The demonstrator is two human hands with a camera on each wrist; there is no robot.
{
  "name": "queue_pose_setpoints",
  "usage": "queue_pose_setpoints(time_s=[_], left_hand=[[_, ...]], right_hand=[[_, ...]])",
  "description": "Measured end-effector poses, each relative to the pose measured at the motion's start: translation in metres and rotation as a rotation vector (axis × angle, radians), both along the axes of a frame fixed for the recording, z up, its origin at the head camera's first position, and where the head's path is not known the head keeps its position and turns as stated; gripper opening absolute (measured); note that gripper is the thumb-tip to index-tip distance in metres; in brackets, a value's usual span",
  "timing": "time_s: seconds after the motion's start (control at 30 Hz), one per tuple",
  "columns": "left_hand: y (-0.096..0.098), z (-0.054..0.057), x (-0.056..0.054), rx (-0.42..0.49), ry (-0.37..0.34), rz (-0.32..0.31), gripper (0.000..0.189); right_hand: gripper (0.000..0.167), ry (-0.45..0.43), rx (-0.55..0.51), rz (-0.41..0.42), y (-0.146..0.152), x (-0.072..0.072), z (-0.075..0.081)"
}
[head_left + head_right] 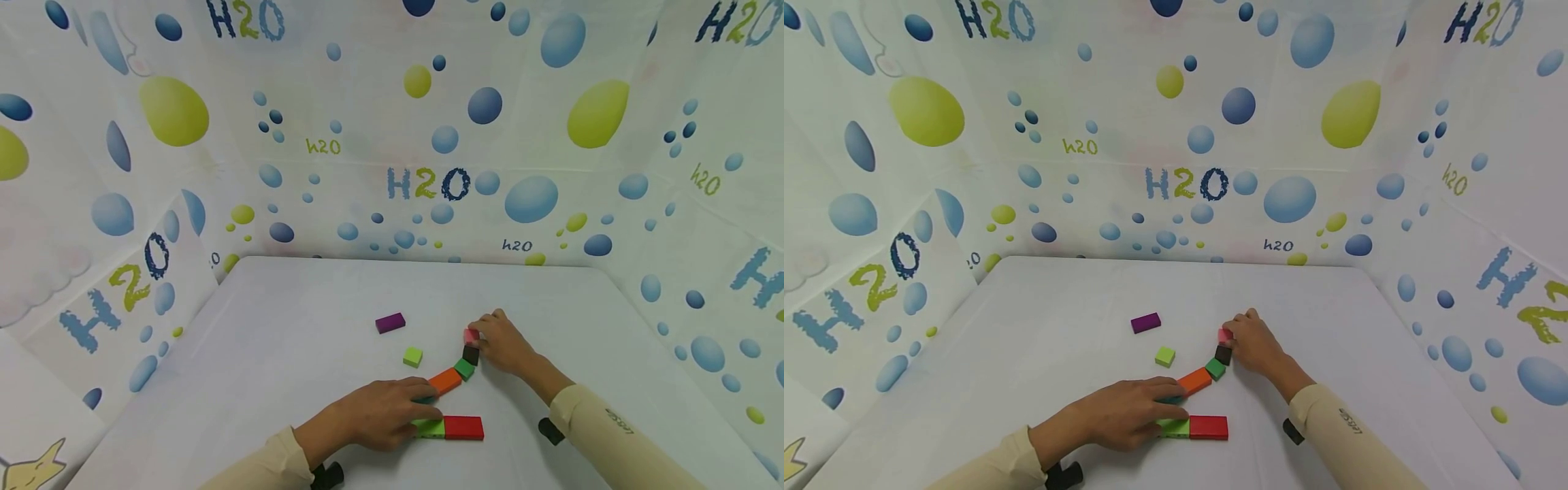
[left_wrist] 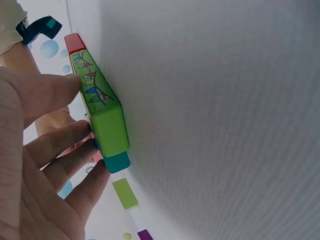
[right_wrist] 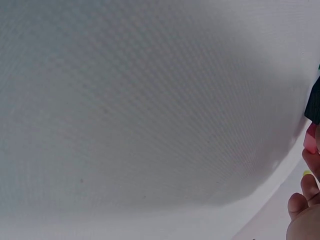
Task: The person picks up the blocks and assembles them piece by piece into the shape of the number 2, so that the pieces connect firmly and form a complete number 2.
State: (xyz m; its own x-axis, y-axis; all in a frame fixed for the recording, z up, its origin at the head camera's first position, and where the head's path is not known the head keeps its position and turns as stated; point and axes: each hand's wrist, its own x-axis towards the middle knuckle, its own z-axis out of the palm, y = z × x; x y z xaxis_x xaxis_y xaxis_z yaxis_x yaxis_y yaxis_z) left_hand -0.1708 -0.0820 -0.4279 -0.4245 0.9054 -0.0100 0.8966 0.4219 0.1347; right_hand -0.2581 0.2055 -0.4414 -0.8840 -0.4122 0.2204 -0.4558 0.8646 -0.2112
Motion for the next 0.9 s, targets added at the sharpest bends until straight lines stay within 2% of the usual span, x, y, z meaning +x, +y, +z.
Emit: queue_pose_setpoints(time_s=[0.9], left_hand=[[0.0001,0.0031,0.0005,0.001,0.008,-0.004,0.043]], right_hand=[[0.026,-0.057,-0.002,0.0,-0.0022,-0.0034,-0.0014]])
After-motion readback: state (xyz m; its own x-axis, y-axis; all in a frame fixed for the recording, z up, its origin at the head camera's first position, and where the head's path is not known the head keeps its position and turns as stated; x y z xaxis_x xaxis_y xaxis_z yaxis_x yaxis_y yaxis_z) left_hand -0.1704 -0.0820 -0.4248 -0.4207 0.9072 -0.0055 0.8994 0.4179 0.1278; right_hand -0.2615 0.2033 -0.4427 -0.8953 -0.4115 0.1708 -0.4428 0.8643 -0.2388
